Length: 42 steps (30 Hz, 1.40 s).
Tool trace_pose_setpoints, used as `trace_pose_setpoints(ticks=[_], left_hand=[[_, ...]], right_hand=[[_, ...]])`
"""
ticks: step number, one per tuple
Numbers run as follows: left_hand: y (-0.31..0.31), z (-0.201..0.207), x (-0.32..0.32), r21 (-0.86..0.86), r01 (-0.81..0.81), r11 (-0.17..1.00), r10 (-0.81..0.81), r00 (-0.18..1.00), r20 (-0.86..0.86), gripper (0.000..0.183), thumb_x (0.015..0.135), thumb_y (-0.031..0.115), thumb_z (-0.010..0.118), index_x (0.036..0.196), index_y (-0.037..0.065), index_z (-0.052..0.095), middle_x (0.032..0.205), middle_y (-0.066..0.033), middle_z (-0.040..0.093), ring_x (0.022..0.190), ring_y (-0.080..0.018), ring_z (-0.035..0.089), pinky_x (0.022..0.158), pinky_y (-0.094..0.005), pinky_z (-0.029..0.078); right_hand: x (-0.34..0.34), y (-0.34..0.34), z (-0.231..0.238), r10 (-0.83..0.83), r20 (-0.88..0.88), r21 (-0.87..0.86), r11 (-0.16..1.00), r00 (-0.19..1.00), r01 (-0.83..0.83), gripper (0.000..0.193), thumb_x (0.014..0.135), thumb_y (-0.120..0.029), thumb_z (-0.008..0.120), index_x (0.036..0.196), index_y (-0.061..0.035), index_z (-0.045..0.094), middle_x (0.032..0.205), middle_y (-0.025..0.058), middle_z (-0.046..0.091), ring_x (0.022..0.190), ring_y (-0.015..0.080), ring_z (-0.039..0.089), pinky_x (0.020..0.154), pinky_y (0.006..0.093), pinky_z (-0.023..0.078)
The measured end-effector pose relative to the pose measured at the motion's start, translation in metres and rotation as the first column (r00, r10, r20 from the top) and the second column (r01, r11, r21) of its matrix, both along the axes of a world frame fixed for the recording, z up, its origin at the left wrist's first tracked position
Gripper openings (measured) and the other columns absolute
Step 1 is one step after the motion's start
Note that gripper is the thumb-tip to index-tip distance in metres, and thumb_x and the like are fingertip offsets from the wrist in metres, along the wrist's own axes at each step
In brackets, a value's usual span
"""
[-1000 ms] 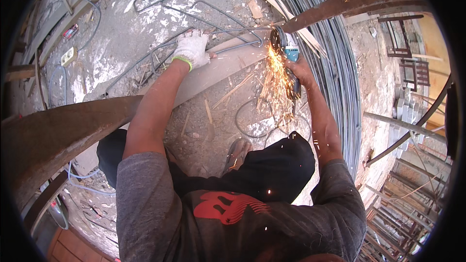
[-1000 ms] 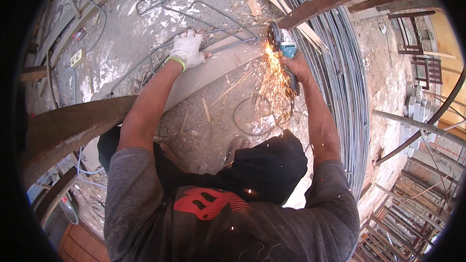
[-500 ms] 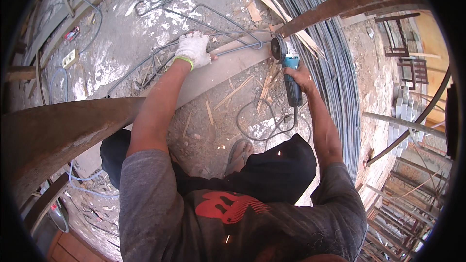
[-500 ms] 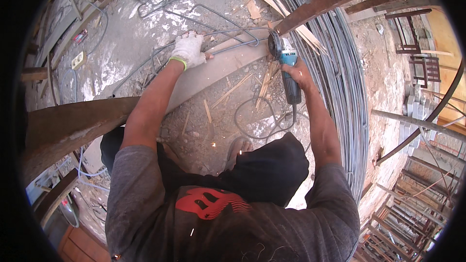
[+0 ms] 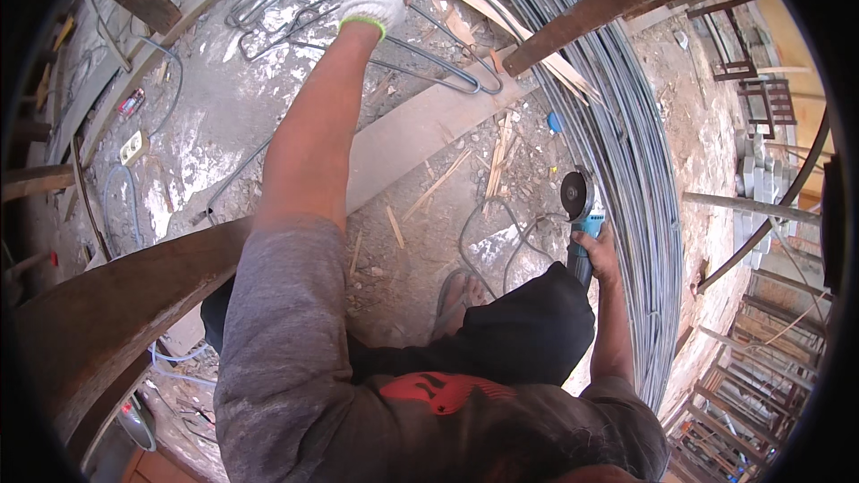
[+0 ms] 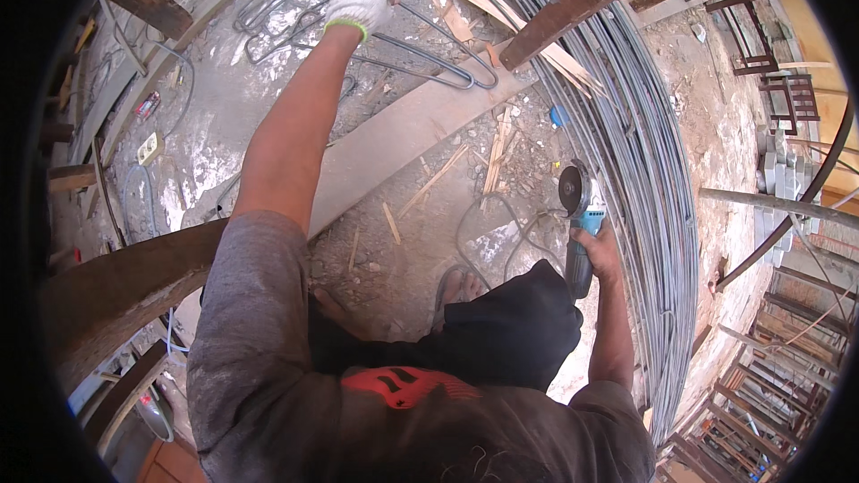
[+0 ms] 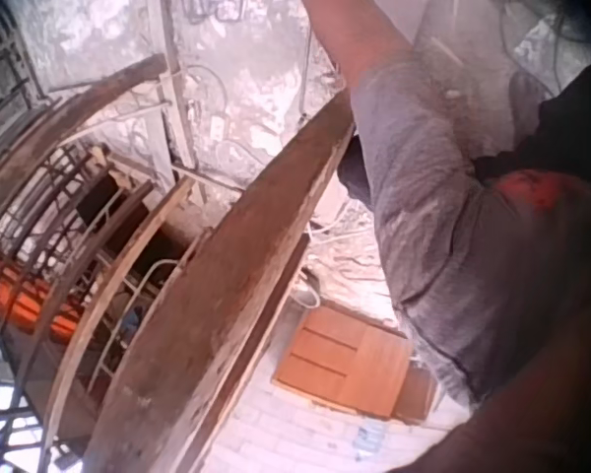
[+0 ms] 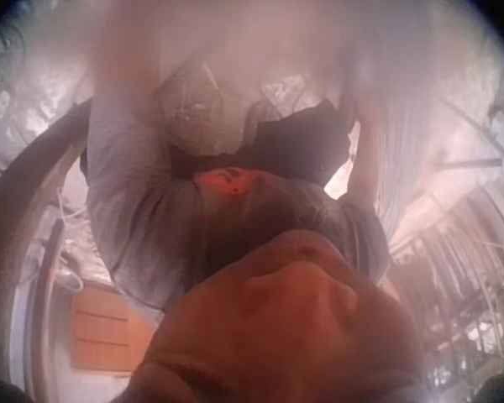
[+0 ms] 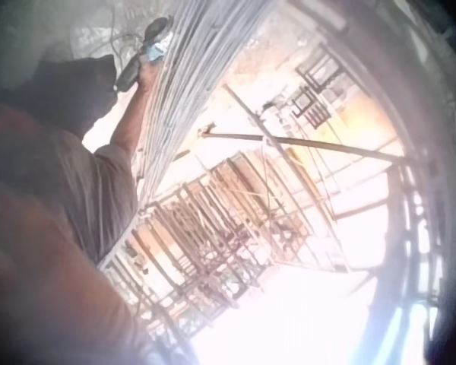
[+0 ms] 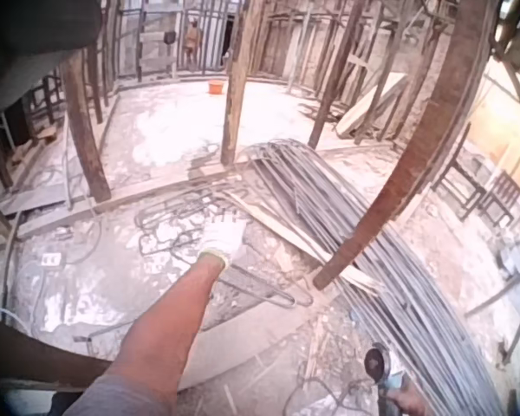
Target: The person uses an angle grinder to cut several steel bars into smaller pieces. After cutting, the person picks up the cut pieces and bends them into U-shapes using their hands.
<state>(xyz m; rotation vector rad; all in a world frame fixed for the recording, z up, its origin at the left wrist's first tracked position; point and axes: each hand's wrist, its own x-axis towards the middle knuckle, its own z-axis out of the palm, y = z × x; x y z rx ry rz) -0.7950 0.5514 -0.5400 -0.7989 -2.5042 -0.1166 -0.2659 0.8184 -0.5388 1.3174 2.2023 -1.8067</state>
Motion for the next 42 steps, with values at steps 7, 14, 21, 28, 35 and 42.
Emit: trace_pose_setpoints(ticks=[7, 14, 21, 28, 35, 42], left_hand=[[0.003, -0.014, 0.007, -0.127, -0.001, 0.992, 0.085, 0.749, 0.657, 0.051, 0.088, 0.04, 0.061, 0.132, 0.014, 0.056, 0.134, -0.0211, 0.055, 0.116, -0.0389, 0.06, 0.098, -0.0451, 0.049], [-0.051, -0.079, 0.037, -0.212, 0.224, 0.951, -0.064, 0.817, 0.573, 0.027, 0.09, 0.032, 0.06, 0.104, 0.01, 0.069, 0.101, -0.0185, 0.069, 0.096, -0.0363, 0.066, 0.082, -0.0475, 0.052], [-0.033, 0.0, 0.098, 0.398, 0.131, 0.908, -0.383, 0.644, 0.662, 0.038, 0.095, 0.04, 0.059, 0.099, 0.003, 0.065, 0.091, -0.0259, 0.066, 0.089, -0.0438, 0.064, 0.075, -0.048, 0.05], [-0.033, -0.006, 0.081, 0.846, -0.419, 0.329, -0.25, 0.825, 0.506, 0.046, 0.097, 0.047, 0.055, 0.093, 0.003, 0.066, 0.068, -0.0096, 0.063, 0.062, -0.0253, 0.059, 0.059, -0.0373, 0.046], [-0.095, 0.041, 0.061, 0.603, -0.195, 0.774, -0.15, 0.868, 0.473, 0.056, 0.098, 0.052, 0.049, 0.087, -0.001, 0.064, 0.07, -0.0237, 0.063, 0.069, -0.0372, 0.065, 0.066, -0.0462, 0.05], [-0.078, 0.012, 0.103, -0.148, 0.043, 0.988, 0.09, 0.623, 0.777, 0.051, 0.099, 0.048, 0.043, 0.111, 0.003, 0.064, 0.109, -0.0262, 0.066, 0.105, -0.0421, 0.062, 0.093, -0.0491, 0.048]], right_hand=[[0.029, -0.015, 0.006, -0.073, 0.038, -0.082, 0.994, 0.997, 0.076, 0.048, 0.077, -0.006, 0.072, 0.119, 0.0, 0.049, 0.093, 0.0076, 0.061, 0.076, 0.0157, 0.062, 0.067, 0.0326, 0.054], [0.032, -0.022, -0.001, -0.052, -0.007, -0.07, 0.996, 0.999, 0.051, 0.049, 0.076, -0.01, 0.073, 0.117, -0.0004, 0.049, 0.093, 0.0064, 0.061, 0.074, 0.0143, 0.061, 0.065, 0.0308, 0.053], [0.037, -0.021, -0.003, -0.115, -0.013, -0.07, 0.991, 0.993, 0.114, 0.051, 0.074, -0.012, 0.075, 0.117, 0.0016, 0.051, 0.096, 0.0088, 0.063, 0.08, 0.0163, 0.062, 0.072, 0.0314, 0.052], [0.036, -0.02, -0.007, -0.058, -0.071, -0.04, 0.998, 0.996, 0.056, 0.05, 0.076, -0.012, 0.074, 0.119, -0.0007, 0.05, 0.093, 0.0048, 0.061, 0.078, 0.014, 0.06, 0.071, 0.0303, 0.052], [0.043, -0.032, 0.005, -0.078, -0.007, -0.144, 0.987, 0.997, 0.076, 0.055, 0.074, -0.01, 0.074, 0.123, 0.0007, 0.05, 0.103, 0.0069, 0.062, 0.091, 0.016, 0.059, 0.082, 0.0322, 0.049], [0.04, -0.032, -0.004, -0.057, -0.055, -0.098, 0.994, 0.997, 0.051, 0.056, 0.075, -0.011, 0.074, 0.123, 0.0011, 0.049, 0.102, 0.0071, 0.062, 0.085, 0.0157, 0.061, 0.078, 0.0313, 0.051]])
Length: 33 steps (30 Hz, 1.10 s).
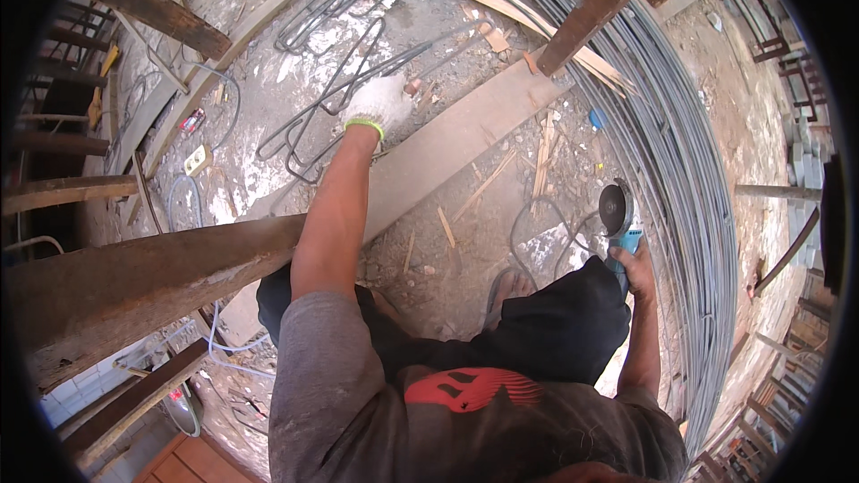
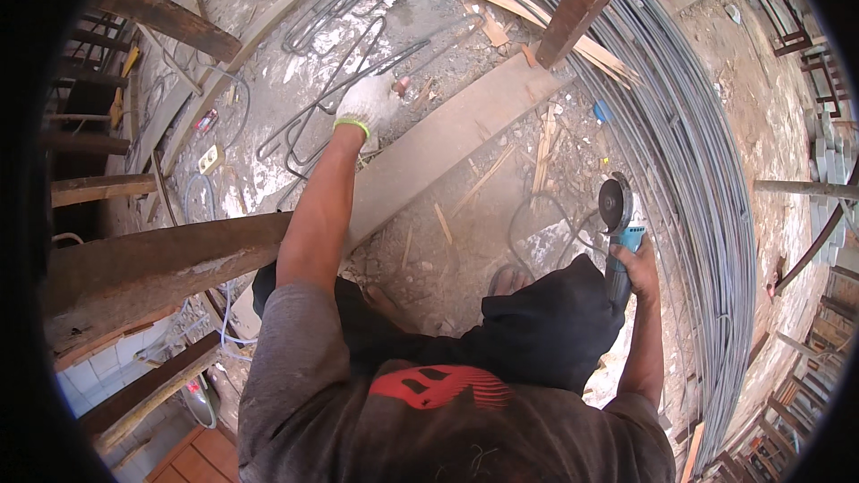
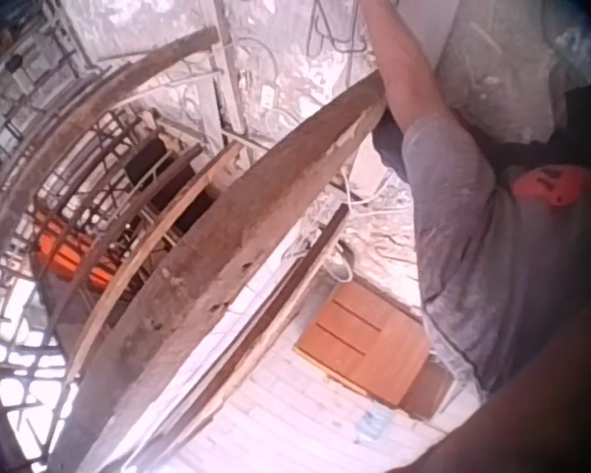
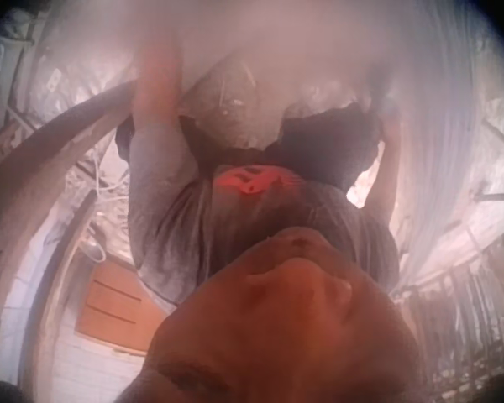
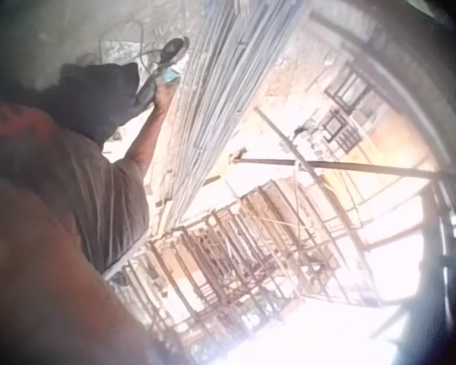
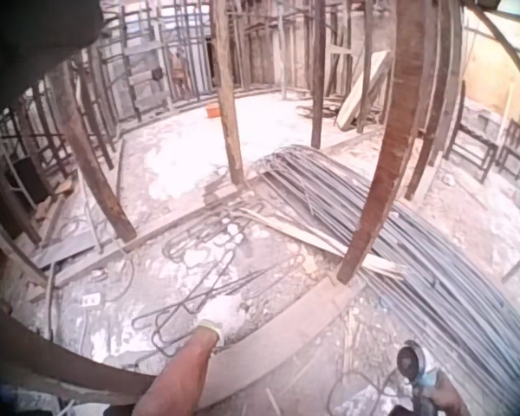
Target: The person uses an angle grinder to cut several steel bars into smaller pieces. After cutting, the person picks up the cut pieces and bends them into U-shapes using their hands.
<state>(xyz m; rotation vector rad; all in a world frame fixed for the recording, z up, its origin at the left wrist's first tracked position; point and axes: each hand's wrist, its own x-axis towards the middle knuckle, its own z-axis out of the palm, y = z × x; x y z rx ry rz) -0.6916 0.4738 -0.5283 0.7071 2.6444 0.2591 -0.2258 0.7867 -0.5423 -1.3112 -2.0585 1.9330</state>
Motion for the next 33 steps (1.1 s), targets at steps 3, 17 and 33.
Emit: trace_pose_setpoints(ticks=[3, 17, 33], left_hand=[[-0.007, -0.029, 0.047, 0.027, 0.229, 0.973, -0.231, 0.965, 0.126, 0.048, 0.099, 0.046, 0.044, 0.106, 0.004, 0.065, 0.105, -0.0244, 0.067, 0.104, -0.0417, 0.062, 0.09, -0.0503, 0.048], [0.037, -0.055, 0.116, -0.033, 0.086, 0.996, -0.081, 0.99, 0.119, 0.041, 0.098, 0.042, 0.046, 0.112, 0.009, 0.068, 0.108, -0.0189, 0.069, 0.102, -0.0371, 0.065, 0.088, -0.0486, 0.051], [0.036, -0.052, 0.116, 0.044, 0.082, 0.996, -0.088, 0.985, 0.147, 0.041, 0.098, 0.04, 0.046, 0.109, 0.007, 0.067, 0.103, -0.0207, 0.069, 0.099, -0.0388, 0.065, 0.086, -0.0499, 0.051]], right_hand=[[-0.006, 0.005, 0.002, 0.02, 0.011, -0.019, 1.0, 1.0, -0.02, 0.056, 0.075, -0.013, 0.075, 0.122, 0.0017, 0.05, 0.101, 0.0081, 0.063, 0.084, 0.0163, 0.061, 0.077, 0.0316, 0.051], [-0.144, 0.0, -0.011, 0.125, -0.031, 0.018, 0.992, 0.992, -0.124, 0.068, 0.071, -0.025, 0.079, 0.124, 0.0054, 0.05, 0.101, 0.0153, 0.064, 0.086, 0.0225, 0.064, 0.075, 0.0369, 0.054], [-0.267, 0.023, -0.033, 0.358, 0.123, 0.108, 0.922, 0.925, -0.371, 0.052, 0.071, -0.027, 0.076, 0.109, 0.006, 0.064, 0.092, 0.017, 0.068, 0.076, 0.0239, 0.067, 0.068, 0.0372, 0.054]])
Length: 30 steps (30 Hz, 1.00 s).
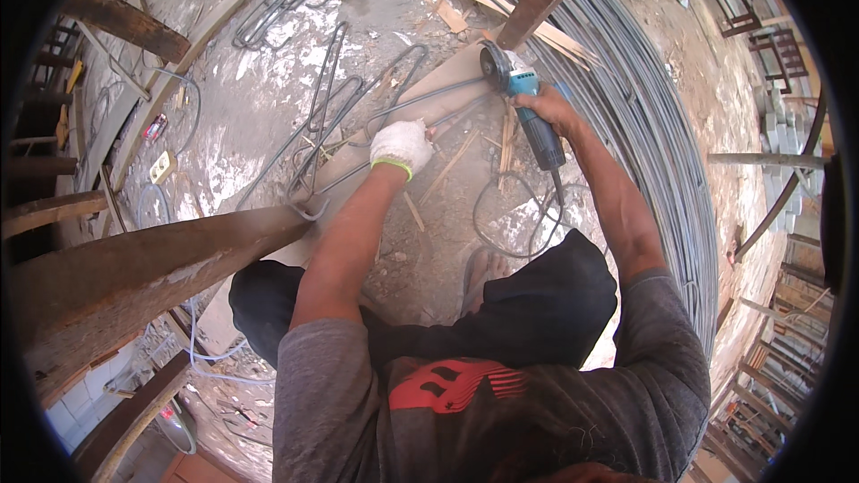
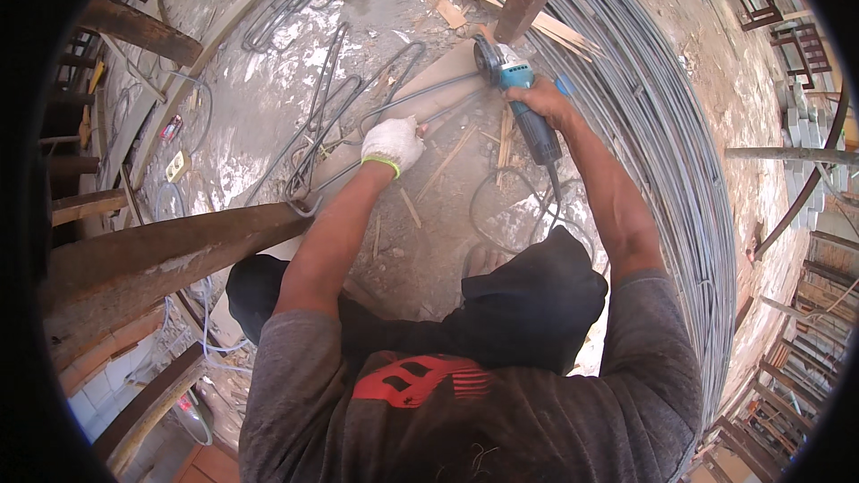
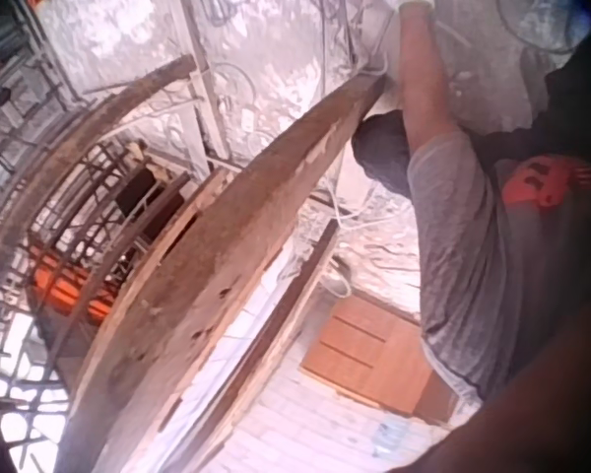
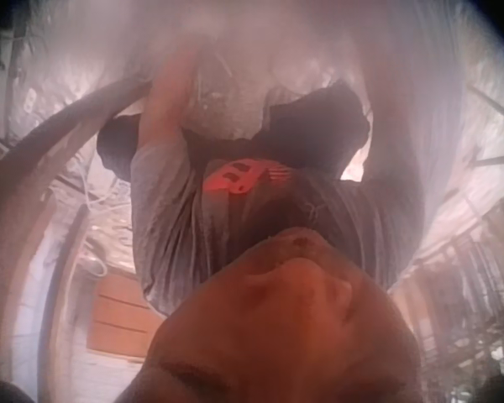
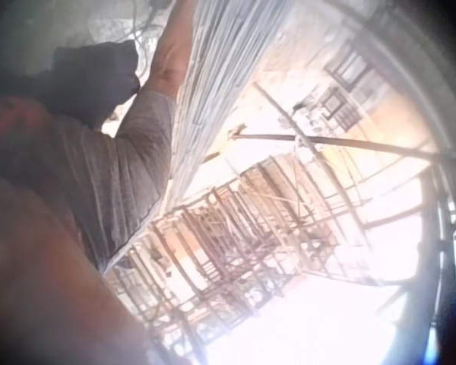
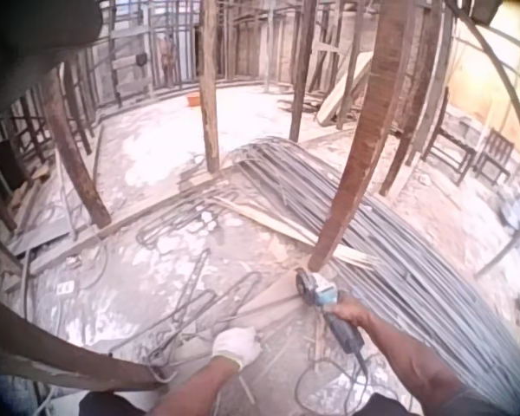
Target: The person uses an angle grinder to cut several steel bars into smaller pieces. After cutting, the person picks up the cut pieces and bends them into U-shapes using their hands.
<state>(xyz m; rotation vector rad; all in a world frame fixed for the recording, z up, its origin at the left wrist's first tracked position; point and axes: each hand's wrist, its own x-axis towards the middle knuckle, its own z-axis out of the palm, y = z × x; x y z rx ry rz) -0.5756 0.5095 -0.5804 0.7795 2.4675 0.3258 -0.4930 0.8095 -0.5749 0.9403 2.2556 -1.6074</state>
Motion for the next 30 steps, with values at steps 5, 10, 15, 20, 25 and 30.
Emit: trace_pose_setpoints(ticks=[5, 10, 15, 20, 25, 30], left_hand=[[-0.003, -0.012, -0.002, 0.026, -0.01, 1.0, 0.011, 1.0, -0.012, 0.041, 0.098, 0.04, 0.047, 0.11, 0.008, 0.068, 0.104, -0.0201, 0.069, 0.099, -0.0385, 0.066, 0.086, -0.0499, 0.051], [-0.003, -0.016, -0.002, 0.04, -0.007, 0.999, 0.007, 1.0, -0.009, 0.041, 0.097, 0.04, 0.047, 0.11, 0.008, 0.068, 0.104, -0.0197, 0.07, 0.099, -0.0384, 0.066, 0.087, -0.0497, 0.051], [-0.002, -0.001, -0.002, 0.029, -0.012, 0.999, 0.012, 1.0, 0.013, 0.041, 0.098, 0.04, 0.047, 0.108, 0.008, 0.069, 0.105, -0.0199, 0.069, 0.099, -0.0382, 0.066, 0.087, -0.0495, 0.051], [-0.002, -0.005, -0.001, 0.017, -0.023, 1.0, 0.023, 1.0, 0.016, 0.041, 0.097, 0.041, 0.047, 0.107, 0.008, 0.07, 0.105, -0.02, 0.069, 0.1, -0.0382, 0.066, 0.087, -0.0494, 0.051], [-0.001, -0.006, -0.002, 0.019, -0.028, 0.999, 0.027, 0.999, 0.023, 0.042, 0.097, 0.041, 0.047, 0.108, 0.008, 0.07, 0.105, -0.0203, 0.069, 0.1, -0.0385, 0.066, 0.086, -0.0494, 0.051], [-0.002, -0.009, -0.004, 0.029, -0.049, 0.998, 0.048, 0.997, 0.058, 0.042, 0.097, 0.041, 0.047, 0.107, 0.007, 0.07, 0.105, -0.0202, 0.069, 0.1, -0.0383, 0.066, 0.087, -0.0496, 0.051]], right_hand=[[-0.002, -0.006, 0.01, 0.059, 0.041, 0.0, 0.998, 0.997, -0.06, 0.058, 0.074, -0.028, 0.075, 0.118, 0.0064, 0.059, 0.095, 0.0159, 0.066, 0.078, 0.0228, 0.065, 0.068, 0.0351, 0.053], [-0.003, -0.005, 0.008, 0.024, 0.029, 0.004, 1.0, 0.999, -0.024, 0.05, 0.072, -0.026, 0.075, 0.11, 0.0042, 0.064, 0.093, 0.0154, 0.067, 0.078, 0.0239, 0.066, 0.069, 0.0376, 0.054], [-0.004, -0.005, 0.007, 0.018, 0.03, 0.014, 1.0, 0.999, -0.018, 0.049, 0.073, -0.026, 0.075, 0.11, 0.0034, 0.064, 0.093, 0.0143, 0.067, 0.077, 0.0231, 0.065, 0.069, 0.0368, 0.054], [-0.006, -0.004, 0.006, 0.028, 0.065, 0.004, 1.0, 0.997, -0.028, 0.046, 0.073, -0.024, 0.075, 0.111, 0.0014, 0.064, 0.095, 0.0134, 0.068, 0.08, 0.0231, 0.066, 0.072, 0.0365, 0.054], [-0.008, -0.005, 0.007, 0.003, 0.075, 0.008, 1.0, 0.997, -0.003, 0.043, 0.074, -0.021, 0.074, 0.11, 0.0014, 0.065, 0.095, 0.0132, 0.069, 0.08, 0.0227, 0.066, 0.074, 0.0366, 0.054], [-0.011, -0.017, 0.022, -0.007, 0.105, -0.031, 0.999, 0.994, 0.01, 0.045, 0.073, -0.021, 0.074, 0.111, 0.0019, 0.064, 0.096, 0.0133, 0.069, 0.081, 0.0226, 0.067, 0.074, 0.0363, 0.054]])
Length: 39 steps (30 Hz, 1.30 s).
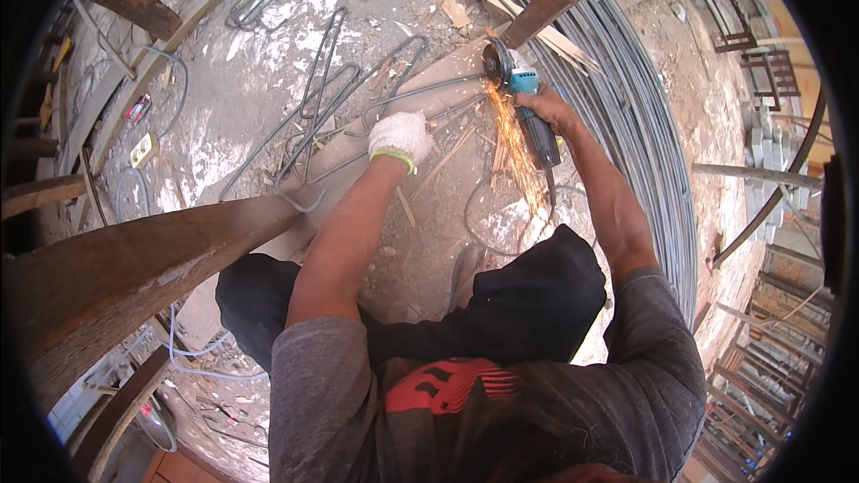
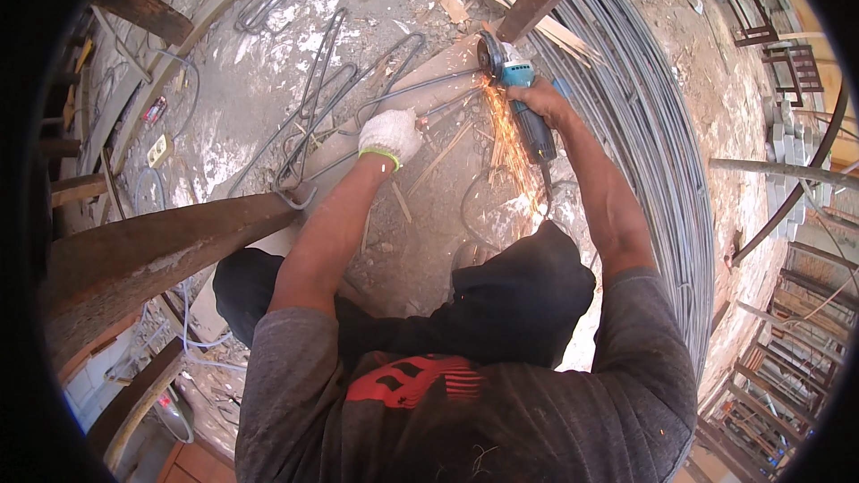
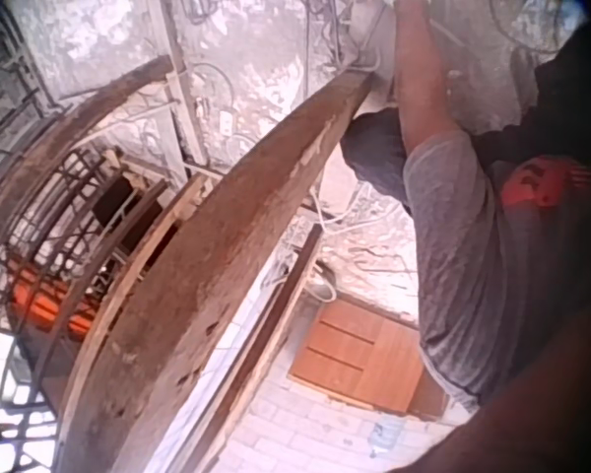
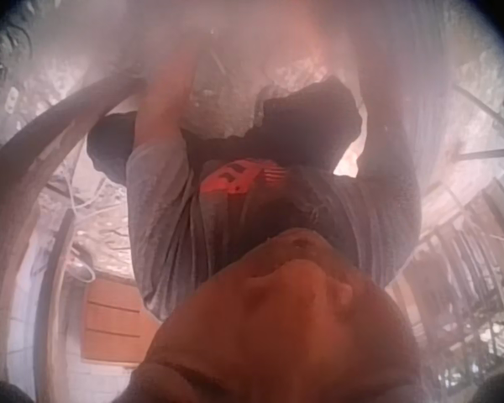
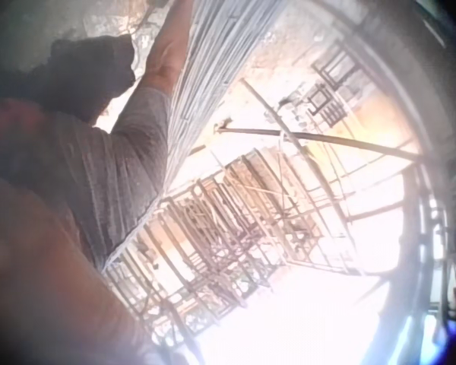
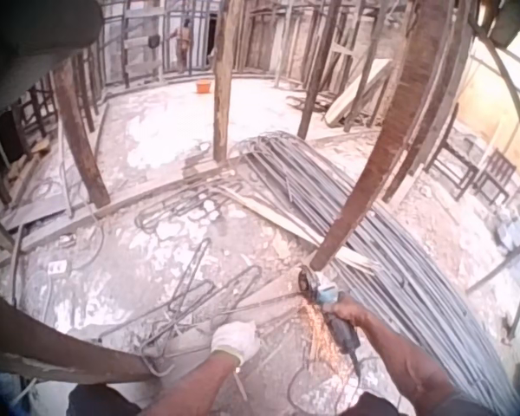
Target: The person uses an angle grinder to cut several steel bars into smaller pieces. After cutting, the person picks up the cut pieces and bends them into U-shapes using their hands.
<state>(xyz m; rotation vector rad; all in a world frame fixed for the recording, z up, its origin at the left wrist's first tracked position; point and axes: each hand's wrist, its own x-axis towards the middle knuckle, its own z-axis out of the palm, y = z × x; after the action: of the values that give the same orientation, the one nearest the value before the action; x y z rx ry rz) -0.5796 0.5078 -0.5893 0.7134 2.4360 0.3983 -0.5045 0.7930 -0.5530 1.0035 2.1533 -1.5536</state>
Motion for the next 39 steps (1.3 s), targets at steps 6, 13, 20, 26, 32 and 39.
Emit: trace_pose_setpoints(ticks=[6, 13, 20, 26, 32, 39], left_hand=[[0.0, 0.0, 0.002, 0.011, 0.005, 1.0, -0.004, 0.999, -0.034, 0.042, 0.097, 0.041, 0.047, 0.104, 0.007, 0.071, 0.105, -0.0209, 0.069, 0.1, -0.0386, 0.066, 0.087, -0.0498, 0.051], [0.0, -0.001, 0.001, 0.011, 0.012, 1.0, -0.012, 1.0, -0.028, 0.042, 0.098, 0.041, 0.046, 0.106, 0.007, 0.071, 0.106, -0.0209, 0.069, 0.101, -0.0386, 0.066, 0.087, -0.0497, 0.051], [-0.001, -0.004, 0.0, 0.016, 0.016, 1.0, -0.016, 0.999, -0.032, 0.042, 0.097, 0.041, 0.047, 0.107, 0.007, 0.07, 0.107, -0.0207, 0.069, 0.102, -0.0378, 0.066, 0.088, -0.0489, 0.051], [-0.002, -0.001, 0.0, 0.005, 0.021, 1.0, -0.021, 1.0, -0.017, 0.041, 0.096, 0.04, 0.049, 0.107, 0.007, 0.071, 0.107, -0.02, 0.069, 0.101, -0.037, 0.066, 0.088, -0.048, 0.052], [-0.001, -0.002, -0.001, 0.011, 0.019, 1.0, -0.019, 1.0, -0.024, 0.042, 0.097, 0.04, 0.048, 0.107, 0.007, 0.071, 0.107, -0.0202, 0.069, 0.101, -0.0372, 0.066, 0.088, -0.0483, 0.052], [-0.002, -0.009, -0.002, 0.025, 0.042, 0.999, -0.041, 0.999, -0.032, 0.042, 0.096, 0.04, 0.048, 0.107, 0.006, 0.07, 0.105, -0.0208, 0.069, 0.1, -0.0378, 0.066, 0.087, -0.0487, 0.052]], right_hand=[[0.001, 0.01, -0.017, 0.014, -0.041, 0.008, 1.0, 0.999, -0.014, 0.048, 0.072, -0.022, 0.075, 0.112, 0.0027, 0.064, 0.096, 0.0133, 0.069, 0.08, 0.0227, 0.067, 0.074, 0.0369, 0.054], [-0.001, 0.015, -0.023, 0.033, -0.035, 0.045, 0.998, 0.999, -0.031, 0.051, 0.072, -0.022, 0.076, 0.113, 0.0047, 0.063, 0.096, 0.0147, 0.069, 0.08, 0.0233, 0.067, 0.072, 0.0368, 0.055], [-0.001, 0.012, -0.022, 0.009, -0.05, 0.022, 1.0, 0.999, -0.008, 0.049, 0.074, -0.021, 0.076, 0.113, 0.0045, 0.063, 0.096, 0.0145, 0.069, 0.08, 0.0224, 0.067, 0.072, 0.0364, 0.055], [0.0, 0.008, -0.015, 0.019, -0.03, 0.033, 0.999, 0.999, -0.018, 0.05, 0.073, -0.021, 0.076, 0.114, 0.0032, 0.062, 0.097, 0.0134, 0.069, 0.081, 0.0225, 0.067, 0.074, 0.0353, 0.055], [0.001, 0.012, -0.016, 0.006, 0.018, 0.04, 0.999, 1.0, -0.007, 0.051, 0.071, -0.023, 0.076, 0.113, 0.0024, 0.063, 0.091, 0.0134, 0.069, 0.073, 0.0215, 0.066, 0.066, 0.0366, 0.055], [0.004, 0.01, -0.011, 0.009, 0.057, 0.072, 0.997, 0.998, -0.013, 0.05, 0.073, -0.026, 0.075, 0.11, 0.0049, 0.062, 0.087, 0.0141, 0.067, 0.07, 0.0213, 0.065, 0.062, 0.0375, 0.055]])
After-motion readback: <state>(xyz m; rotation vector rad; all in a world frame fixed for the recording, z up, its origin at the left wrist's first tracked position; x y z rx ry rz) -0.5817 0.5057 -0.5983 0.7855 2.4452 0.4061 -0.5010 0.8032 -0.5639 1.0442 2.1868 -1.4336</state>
